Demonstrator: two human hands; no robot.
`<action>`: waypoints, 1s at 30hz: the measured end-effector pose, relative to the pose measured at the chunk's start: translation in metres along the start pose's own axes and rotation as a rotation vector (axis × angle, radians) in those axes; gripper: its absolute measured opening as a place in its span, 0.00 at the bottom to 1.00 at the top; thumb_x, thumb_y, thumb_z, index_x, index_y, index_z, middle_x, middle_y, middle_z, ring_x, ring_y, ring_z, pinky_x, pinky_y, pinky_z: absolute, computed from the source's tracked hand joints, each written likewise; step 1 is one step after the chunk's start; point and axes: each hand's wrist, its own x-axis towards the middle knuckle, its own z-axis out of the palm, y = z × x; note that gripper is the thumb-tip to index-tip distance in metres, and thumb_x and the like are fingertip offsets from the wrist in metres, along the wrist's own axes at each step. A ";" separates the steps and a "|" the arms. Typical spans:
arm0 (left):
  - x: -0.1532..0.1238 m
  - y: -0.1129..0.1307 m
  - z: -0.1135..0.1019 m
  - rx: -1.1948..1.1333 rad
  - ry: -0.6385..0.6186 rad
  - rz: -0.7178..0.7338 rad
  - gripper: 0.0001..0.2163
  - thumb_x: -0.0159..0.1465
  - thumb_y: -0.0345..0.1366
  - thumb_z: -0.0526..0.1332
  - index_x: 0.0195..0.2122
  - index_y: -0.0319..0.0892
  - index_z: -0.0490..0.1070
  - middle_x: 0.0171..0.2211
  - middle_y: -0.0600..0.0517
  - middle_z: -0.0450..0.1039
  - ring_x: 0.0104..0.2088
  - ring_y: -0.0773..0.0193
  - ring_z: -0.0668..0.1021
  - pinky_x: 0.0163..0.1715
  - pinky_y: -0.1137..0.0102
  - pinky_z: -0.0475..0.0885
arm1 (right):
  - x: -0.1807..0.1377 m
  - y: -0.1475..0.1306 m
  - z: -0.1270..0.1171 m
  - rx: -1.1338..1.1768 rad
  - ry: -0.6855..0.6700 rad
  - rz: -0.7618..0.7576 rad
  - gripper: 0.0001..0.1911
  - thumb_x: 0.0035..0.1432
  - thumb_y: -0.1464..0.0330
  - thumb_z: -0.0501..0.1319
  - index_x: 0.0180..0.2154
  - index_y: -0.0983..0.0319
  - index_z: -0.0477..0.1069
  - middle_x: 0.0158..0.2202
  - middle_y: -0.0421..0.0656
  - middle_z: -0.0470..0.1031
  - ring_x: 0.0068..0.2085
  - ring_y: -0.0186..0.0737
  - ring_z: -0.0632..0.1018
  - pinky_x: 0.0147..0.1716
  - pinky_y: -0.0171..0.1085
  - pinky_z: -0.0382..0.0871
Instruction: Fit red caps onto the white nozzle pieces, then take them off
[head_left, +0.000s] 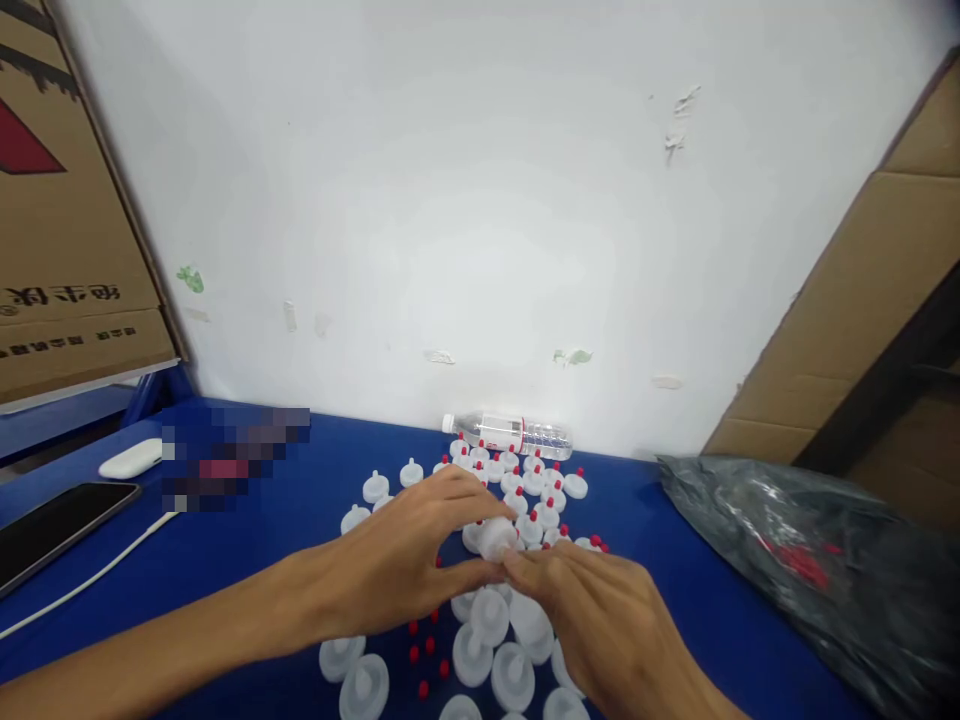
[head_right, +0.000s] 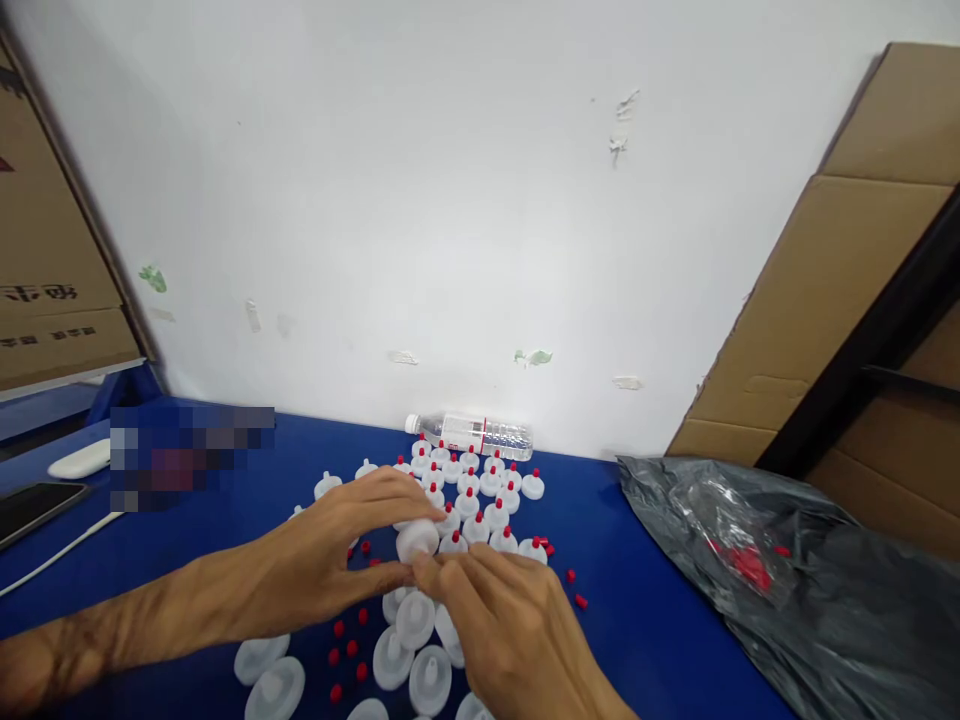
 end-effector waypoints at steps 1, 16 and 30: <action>0.000 0.001 0.000 -0.005 -0.002 0.013 0.13 0.69 0.38 0.66 0.54 0.46 0.73 0.48 0.50 0.78 0.50 0.59 0.76 0.52 0.64 0.72 | 0.002 -0.003 0.000 -0.014 0.007 -0.004 0.10 0.75 0.75 0.51 0.47 0.64 0.71 0.25 0.37 0.76 0.24 0.32 0.75 0.23 0.33 0.64; -0.003 0.014 0.007 0.411 0.033 0.136 0.09 0.67 0.38 0.67 0.44 0.42 0.71 0.40 0.48 0.74 0.41 0.55 0.72 0.41 0.62 0.71 | -0.003 -0.001 0.007 -0.258 -0.150 0.005 0.16 0.75 0.76 0.45 0.40 0.62 0.70 0.27 0.38 0.75 0.25 0.36 0.77 0.22 0.39 0.59; 0.014 0.005 -0.043 -0.507 -0.123 -0.562 0.22 0.67 0.53 0.58 0.23 0.41 0.70 0.19 0.52 0.72 0.19 0.68 0.67 0.21 0.72 0.58 | -0.026 0.064 -0.035 -0.577 -0.211 0.269 0.26 0.60 0.83 0.49 0.51 0.55 0.72 0.38 0.38 0.83 0.32 0.38 0.82 0.24 0.36 0.63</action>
